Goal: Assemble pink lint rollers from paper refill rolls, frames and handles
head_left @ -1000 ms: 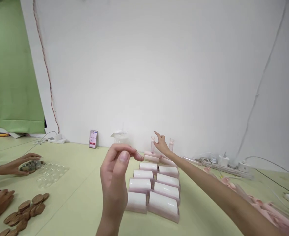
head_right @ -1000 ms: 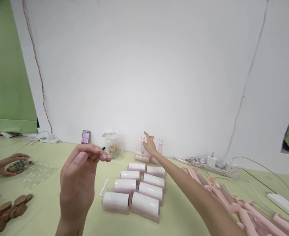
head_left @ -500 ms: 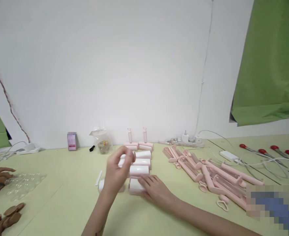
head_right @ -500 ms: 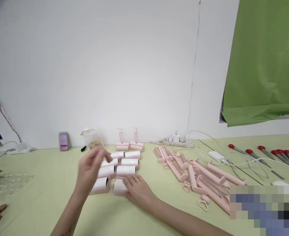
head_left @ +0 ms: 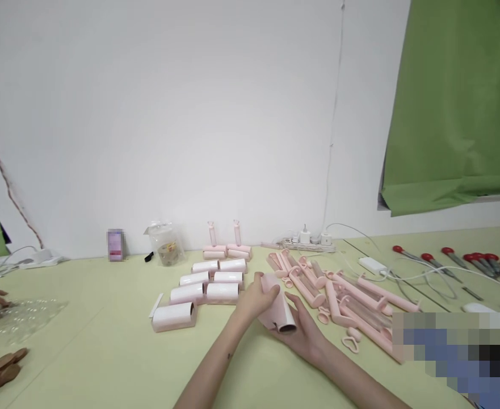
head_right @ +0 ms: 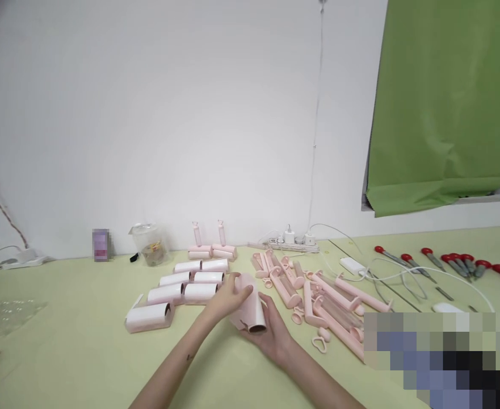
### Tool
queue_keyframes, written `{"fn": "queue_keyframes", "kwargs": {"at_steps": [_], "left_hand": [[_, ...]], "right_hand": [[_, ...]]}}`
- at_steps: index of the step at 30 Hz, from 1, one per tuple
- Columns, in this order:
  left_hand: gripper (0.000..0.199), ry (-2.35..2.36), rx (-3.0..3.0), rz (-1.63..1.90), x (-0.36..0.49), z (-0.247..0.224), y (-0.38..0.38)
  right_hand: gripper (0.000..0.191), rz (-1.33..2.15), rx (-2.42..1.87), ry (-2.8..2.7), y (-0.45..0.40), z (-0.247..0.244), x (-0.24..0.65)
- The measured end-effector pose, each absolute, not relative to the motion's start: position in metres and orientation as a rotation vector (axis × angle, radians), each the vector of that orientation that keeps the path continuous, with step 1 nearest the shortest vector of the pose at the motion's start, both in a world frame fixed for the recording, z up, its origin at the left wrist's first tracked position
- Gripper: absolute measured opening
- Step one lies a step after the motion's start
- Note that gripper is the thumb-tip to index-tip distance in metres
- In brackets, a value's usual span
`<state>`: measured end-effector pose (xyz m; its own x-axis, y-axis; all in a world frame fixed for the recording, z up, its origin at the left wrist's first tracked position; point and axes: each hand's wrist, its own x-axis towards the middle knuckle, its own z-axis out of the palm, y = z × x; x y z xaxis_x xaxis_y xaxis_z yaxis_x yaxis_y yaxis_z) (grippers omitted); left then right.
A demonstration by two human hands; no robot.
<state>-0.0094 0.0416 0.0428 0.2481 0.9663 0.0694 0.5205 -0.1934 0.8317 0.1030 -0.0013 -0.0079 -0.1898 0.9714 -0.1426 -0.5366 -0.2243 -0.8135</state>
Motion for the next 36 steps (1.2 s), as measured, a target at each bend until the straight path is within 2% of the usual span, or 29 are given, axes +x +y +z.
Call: {"fn": "queue_keyframes", "kwargs": {"at_steps": [6,11,17,20,23,27,31,36], "left_hand": [[0.058,1.318,1.818,0.787,-0.009,0.053,0.06],[0.063,1.251,1.73,0.915,-0.024,0.051,0.06],[0.074,0.892,1.515,1.154,-0.051,0.021,0.032],[0.065,0.845,1.483,1.139,-0.065,-0.009,0.016],[0.061,1.056,1.586,1.032,-0.075,-0.026,0.005],[0.06,1.161,1.786,1.117,-0.074,-0.015,-0.007],[0.041,0.876,1.718,1.193,-0.062,0.004,-0.015],[0.026,0.868,1.417,1.266,-0.055,0.005,-0.018]], "right_hand": [[0.021,1.788,-0.654,-0.44,0.007,-0.012,0.113],[0.02,1.849,-0.59,-0.321,0.009,-0.017,0.118],[0.026,1.797,-0.513,-0.278,0.011,-0.009,0.132],[0.031,1.725,-0.487,-0.277,0.01,0.003,0.142],[0.036,1.72,-0.462,-0.298,0.004,0.015,0.141],[0.031,1.78,-0.489,-0.402,-0.015,0.025,0.12],[0.017,1.803,-0.661,-0.535,-0.037,0.024,0.092],[0.017,1.823,-0.736,-0.574,-0.047,0.022,0.076]]}}
